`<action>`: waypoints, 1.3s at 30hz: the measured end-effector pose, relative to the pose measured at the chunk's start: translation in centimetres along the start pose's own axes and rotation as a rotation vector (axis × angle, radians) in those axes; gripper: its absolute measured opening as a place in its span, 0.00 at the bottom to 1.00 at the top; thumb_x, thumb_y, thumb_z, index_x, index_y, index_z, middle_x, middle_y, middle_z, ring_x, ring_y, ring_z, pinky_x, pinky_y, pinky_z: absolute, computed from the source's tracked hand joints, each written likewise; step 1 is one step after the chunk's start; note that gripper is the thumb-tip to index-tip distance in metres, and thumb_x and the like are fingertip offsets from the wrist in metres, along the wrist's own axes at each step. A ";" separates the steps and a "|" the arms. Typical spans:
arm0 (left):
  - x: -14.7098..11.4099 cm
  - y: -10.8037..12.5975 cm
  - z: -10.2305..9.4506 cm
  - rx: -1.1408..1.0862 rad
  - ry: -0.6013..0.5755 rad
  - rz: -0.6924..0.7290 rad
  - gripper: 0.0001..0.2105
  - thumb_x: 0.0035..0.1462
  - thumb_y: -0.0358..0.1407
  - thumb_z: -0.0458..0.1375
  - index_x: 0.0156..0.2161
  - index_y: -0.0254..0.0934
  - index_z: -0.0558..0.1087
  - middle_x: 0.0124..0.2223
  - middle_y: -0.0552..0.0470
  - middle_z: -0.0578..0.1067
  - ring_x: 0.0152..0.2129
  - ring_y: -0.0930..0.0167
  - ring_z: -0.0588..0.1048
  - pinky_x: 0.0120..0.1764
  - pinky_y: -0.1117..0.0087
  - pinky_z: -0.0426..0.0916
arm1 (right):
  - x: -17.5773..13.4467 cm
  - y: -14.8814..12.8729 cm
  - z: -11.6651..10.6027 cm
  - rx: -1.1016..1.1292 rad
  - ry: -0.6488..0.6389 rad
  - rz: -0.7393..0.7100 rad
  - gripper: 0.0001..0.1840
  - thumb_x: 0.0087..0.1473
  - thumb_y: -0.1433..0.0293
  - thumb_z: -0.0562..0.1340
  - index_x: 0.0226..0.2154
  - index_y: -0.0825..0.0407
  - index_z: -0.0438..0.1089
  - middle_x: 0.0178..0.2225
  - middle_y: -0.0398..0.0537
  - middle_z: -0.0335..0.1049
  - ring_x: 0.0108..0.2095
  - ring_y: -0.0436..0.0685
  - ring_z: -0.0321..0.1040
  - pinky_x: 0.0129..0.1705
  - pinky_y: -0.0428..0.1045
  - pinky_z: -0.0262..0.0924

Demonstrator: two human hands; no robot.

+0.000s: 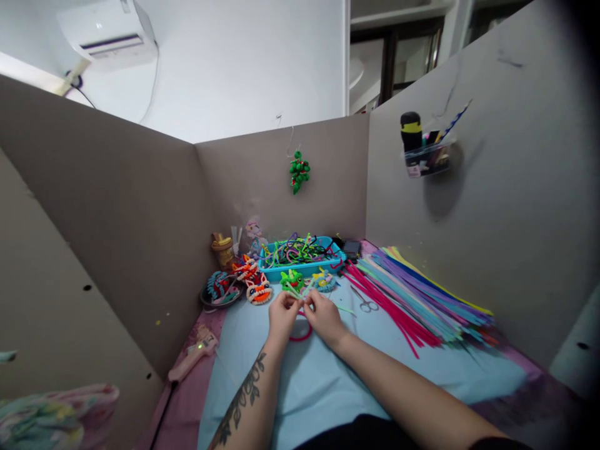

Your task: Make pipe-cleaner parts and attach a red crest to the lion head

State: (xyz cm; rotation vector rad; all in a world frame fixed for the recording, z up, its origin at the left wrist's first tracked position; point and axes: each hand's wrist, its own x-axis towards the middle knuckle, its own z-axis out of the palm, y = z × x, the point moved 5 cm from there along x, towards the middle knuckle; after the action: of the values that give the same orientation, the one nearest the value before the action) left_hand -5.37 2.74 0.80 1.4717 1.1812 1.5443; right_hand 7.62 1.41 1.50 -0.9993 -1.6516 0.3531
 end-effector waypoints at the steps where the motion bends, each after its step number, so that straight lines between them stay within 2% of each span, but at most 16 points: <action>1: 0.1 -0.2 0.0 -0.009 -0.008 -0.010 0.06 0.48 0.30 0.62 0.28 0.33 0.68 0.22 0.59 0.70 0.20 0.75 0.70 0.26 0.73 0.65 | 0.0 -0.1 0.0 -0.003 -0.011 -0.021 0.03 0.48 0.73 0.57 0.26 0.50 0.62 0.23 0.42 0.63 0.26 0.54 0.61 0.30 0.47 0.52; 5: 0.7 -1.1 -0.7 -0.050 0.008 -0.066 0.07 0.57 0.35 0.57 0.36 0.32 0.70 0.31 0.55 0.72 0.26 0.75 0.72 0.30 0.70 0.69 | 0.2 -0.1 -0.8 0.013 -0.010 -0.074 0.07 0.50 0.73 0.56 0.35 0.51 0.65 0.30 0.46 0.69 0.31 0.55 0.64 0.36 0.49 0.57; 8: 0.9 -1.8 -1.3 -0.077 0.027 -0.122 0.10 0.58 0.37 0.55 0.41 0.32 0.69 0.37 0.51 0.73 0.29 0.73 0.73 0.32 0.68 0.70 | 0.6 0.2 -1.6 0.033 0.012 -0.079 0.06 0.50 0.72 0.58 0.33 0.52 0.66 0.33 0.50 0.69 0.37 0.58 0.64 0.41 0.52 0.57; 11: 0.9 -2.1 -1.4 -0.102 0.014 -0.164 0.12 0.58 0.38 0.55 0.44 0.33 0.69 0.39 0.50 0.72 0.31 0.72 0.73 0.33 0.67 0.71 | 0.8 0.6 -1.6 0.081 -0.037 -0.067 0.05 0.48 0.72 0.60 0.32 0.52 0.68 0.32 0.48 0.70 0.33 0.56 0.64 0.39 0.51 0.59; 14: 0.8 -2.0 -1.1 -0.126 -0.012 -0.184 0.12 0.58 0.38 0.55 0.44 0.33 0.69 0.40 0.50 0.72 0.31 0.72 0.73 0.33 0.67 0.71 | 0.7 1.1 -1.2 0.132 -0.080 -0.023 0.06 0.47 0.71 0.61 0.32 0.51 0.71 0.28 0.46 0.71 0.29 0.54 0.64 0.36 0.50 0.59; 19: 0.7 -1.6 -0.9 -0.154 -0.034 -0.187 0.10 0.58 0.37 0.55 0.42 0.32 0.69 0.37 0.51 0.72 0.28 0.74 0.72 0.31 0.69 0.70 | 0.6 1.7 -1.0 0.237 -0.082 0.078 0.03 0.45 0.70 0.62 0.26 0.50 0.73 0.27 0.46 0.71 0.31 0.56 0.63 0.38 0.51 0.56; 23: 0.5 -1.0 -0.9 -0.194 -0.030 -0.187 0.08 0.57 0.36 0.56 0.39 0.32 0.69 0.31 0.55 0.71 0.23 0.76 0.70 0.27 0.72 0.68 | 0.9 2.5 -0.8 0.402 -0.091 0.218 0.07 0.45 0.65 0.61 0.27 0.51 0.72 0.26 0.45 0.69 0.28 0.54 0.62 0.33 0.49 0.55; 26: 0.1 -0.3 -0.3 -0.236 -0.096 -0.202 0.11 0.49 0.37 0.63 0.35 0.34 0.68 0.23 0.60 0.69 0.19 0.77 0.69 0.25 0.75 0.65 | 1.3 3.4 -0.4 0.568 -0.141 0.360 0.12 0.46 0.61 0.60 0.28 0.53 0.71 0.23 0.44 0.68 0.22 0.50 0.58 0.24 0.45 0.51; 30: -0.9 0.5 1.1 -0.263 -0.278 -0.241 0.17 0.37 0.37 0.69 0.31 0.34 0.67 0.18 0.60 0.68 0.15 0.77 0.67 0.23 0.76 0.61 | 1.3 4.1 0.2 0.772 -0.270 0.517 0.16 0.41 0.58 0.64 0.26 0.54 0.70 0.18 0.41 0.62 0.16 0.45 0.51 0.17 0.43 0.41; 35: -1.7 1.0 2.1 -0.262 -0.416 -0.268 0.17 0.35 0.36 0.70 0.30 0.33 0.69 0.20 0.56 0.71 0.16 0.77 0.67 0.24 0.75 0.61 | 0.6 3.7 0.7 0.950 -0.387 0.598 0.17 0.39 0.58 0.67 0.23 0.54 0.67 0.17 0.39 0.59 0.15 0.44 0.48 0.15 0.42 0.39; 39: -1.8 1.2 2.3 -0.266 -0.463 -0.265 0.15 0.36 0.37 0.69 0.28 0.32 0.70 0.21 0.55 0.71 0.17 0.78 0.66 0.24 0.75 0.61 | 0.5 3.5 0.8 1.016 -0.368 0.617 0.16 0.38 0.62 0.69 0.21 0.54 0.64 0.17 0.36 0.56 0.15 0.43 0.47 0.16 0.42 0.38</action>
State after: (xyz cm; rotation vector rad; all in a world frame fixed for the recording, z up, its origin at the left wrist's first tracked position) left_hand -2.76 1.00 1.12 1.3360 0.8216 1.0586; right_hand 8.39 4.11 -0.80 -0.6215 -1.1439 1.6722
